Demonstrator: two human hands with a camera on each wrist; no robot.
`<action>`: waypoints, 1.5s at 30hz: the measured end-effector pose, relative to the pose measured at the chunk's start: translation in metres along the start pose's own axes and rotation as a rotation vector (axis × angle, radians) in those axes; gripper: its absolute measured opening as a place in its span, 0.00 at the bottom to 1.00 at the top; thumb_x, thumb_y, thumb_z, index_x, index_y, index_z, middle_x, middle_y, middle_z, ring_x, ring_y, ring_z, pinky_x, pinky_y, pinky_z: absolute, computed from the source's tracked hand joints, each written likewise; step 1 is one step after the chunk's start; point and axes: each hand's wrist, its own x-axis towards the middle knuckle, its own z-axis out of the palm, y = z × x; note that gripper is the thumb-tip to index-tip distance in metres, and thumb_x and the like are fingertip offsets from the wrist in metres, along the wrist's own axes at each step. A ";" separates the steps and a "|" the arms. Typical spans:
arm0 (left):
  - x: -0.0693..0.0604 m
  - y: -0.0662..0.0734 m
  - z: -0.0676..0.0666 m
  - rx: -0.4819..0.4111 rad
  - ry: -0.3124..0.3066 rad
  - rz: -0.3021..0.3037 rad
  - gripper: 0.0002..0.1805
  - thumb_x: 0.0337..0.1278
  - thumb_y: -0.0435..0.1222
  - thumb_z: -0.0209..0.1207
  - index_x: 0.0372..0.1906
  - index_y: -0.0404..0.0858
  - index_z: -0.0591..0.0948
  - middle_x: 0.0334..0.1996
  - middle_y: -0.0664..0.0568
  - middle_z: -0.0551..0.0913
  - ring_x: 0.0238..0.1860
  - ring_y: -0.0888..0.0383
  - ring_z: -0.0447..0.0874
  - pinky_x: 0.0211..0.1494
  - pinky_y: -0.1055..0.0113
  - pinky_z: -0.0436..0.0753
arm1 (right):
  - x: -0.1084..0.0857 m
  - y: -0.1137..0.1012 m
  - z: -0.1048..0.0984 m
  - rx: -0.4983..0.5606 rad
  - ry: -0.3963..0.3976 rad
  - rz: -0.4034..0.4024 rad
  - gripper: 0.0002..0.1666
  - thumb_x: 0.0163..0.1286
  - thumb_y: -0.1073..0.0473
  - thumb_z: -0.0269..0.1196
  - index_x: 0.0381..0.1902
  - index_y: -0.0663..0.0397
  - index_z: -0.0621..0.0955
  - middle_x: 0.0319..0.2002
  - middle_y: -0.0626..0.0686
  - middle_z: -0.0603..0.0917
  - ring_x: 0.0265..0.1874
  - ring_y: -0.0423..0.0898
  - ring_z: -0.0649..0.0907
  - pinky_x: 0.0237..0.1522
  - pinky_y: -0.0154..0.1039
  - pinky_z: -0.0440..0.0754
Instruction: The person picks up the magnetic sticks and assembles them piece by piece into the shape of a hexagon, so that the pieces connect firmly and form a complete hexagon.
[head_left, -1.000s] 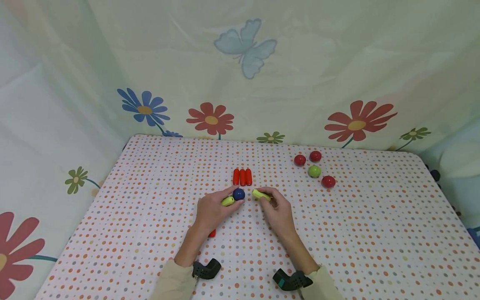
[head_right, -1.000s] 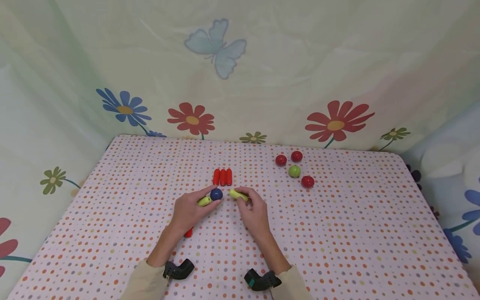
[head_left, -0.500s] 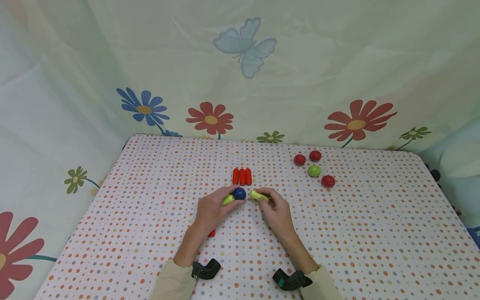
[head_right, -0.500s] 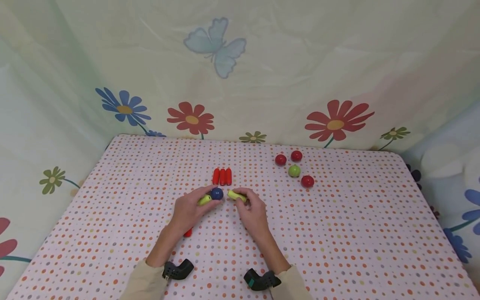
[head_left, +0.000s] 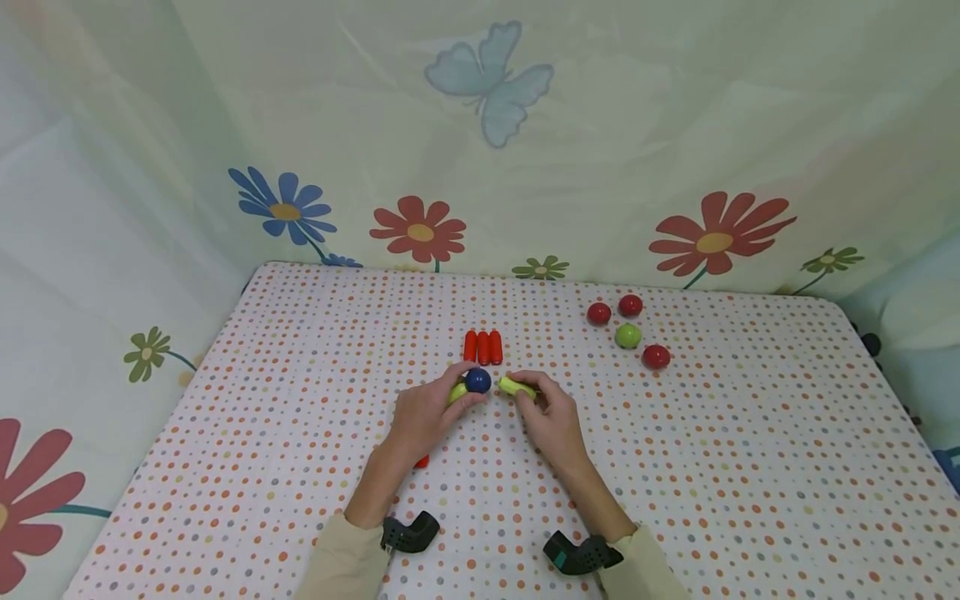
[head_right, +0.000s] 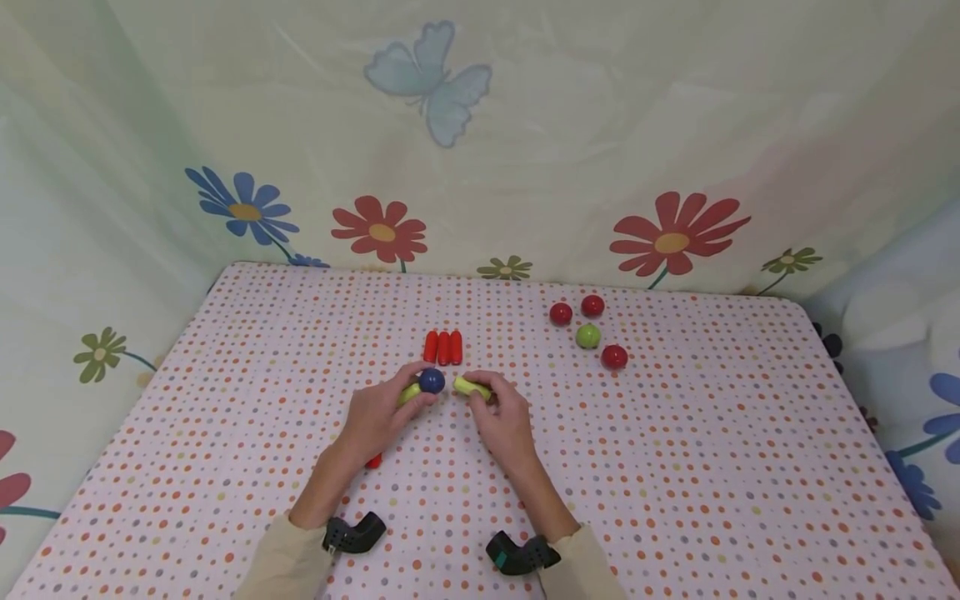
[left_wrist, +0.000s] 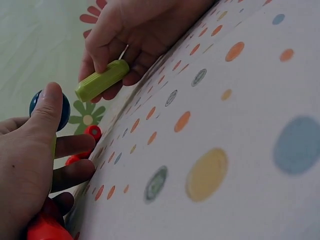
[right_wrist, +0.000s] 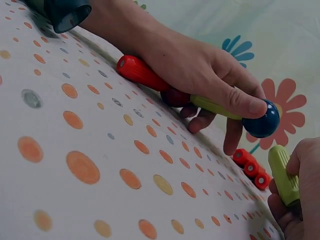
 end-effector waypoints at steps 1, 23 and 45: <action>0.000 0.000 0.000 0.002 -0.003 -0.001 0.26 0.60 0.52 0.60 0.60 0.46 0.74 0.15 0.60 0.72 0.14 0.68 0.57 0.17 0.77 0.55 | 0.000 0.000 0.000 -0.001 0.001 0.000 0.13 0.67 0.64 0.59 0.49 0.50 0.81 0.50 0.49 0.85 0.50 0.42 0.81 0.48 0.27 0.77; 0.002 0.003 0.001 0.040 -0.007 -0.007 0.24 0.59 0.53 0.61 0.59 0.50 0.76 0.16 0.60 0.73 0.15 0.68 0.60 0.18 0.76 0.56 | 0.000 -0.002 -0.002 0.021 0.011 -0.016 0.13 0.67 0.66 0.59 0.49 0.51 0.81 0.50 0.50 0.84 0.51 0.42 0.81 0.54 0.25 0.75; 0.001 0.003 0.003 0.049 -0.002 0.003 0.25 0.59 0.53 0.61 0.59 0.50 0.77 0.16 0.61 0.74 0.15 0.68 0.60 0.18 0.77 0.57 | -0.003 0.000 -0.003 0.051 -0.005 -0.141 0.14 0.65 0.70 0.61 0.46 0.53 0.83 0.49 0.49 0.85 0.51 0.42 0.81 0.54 0.26 0.76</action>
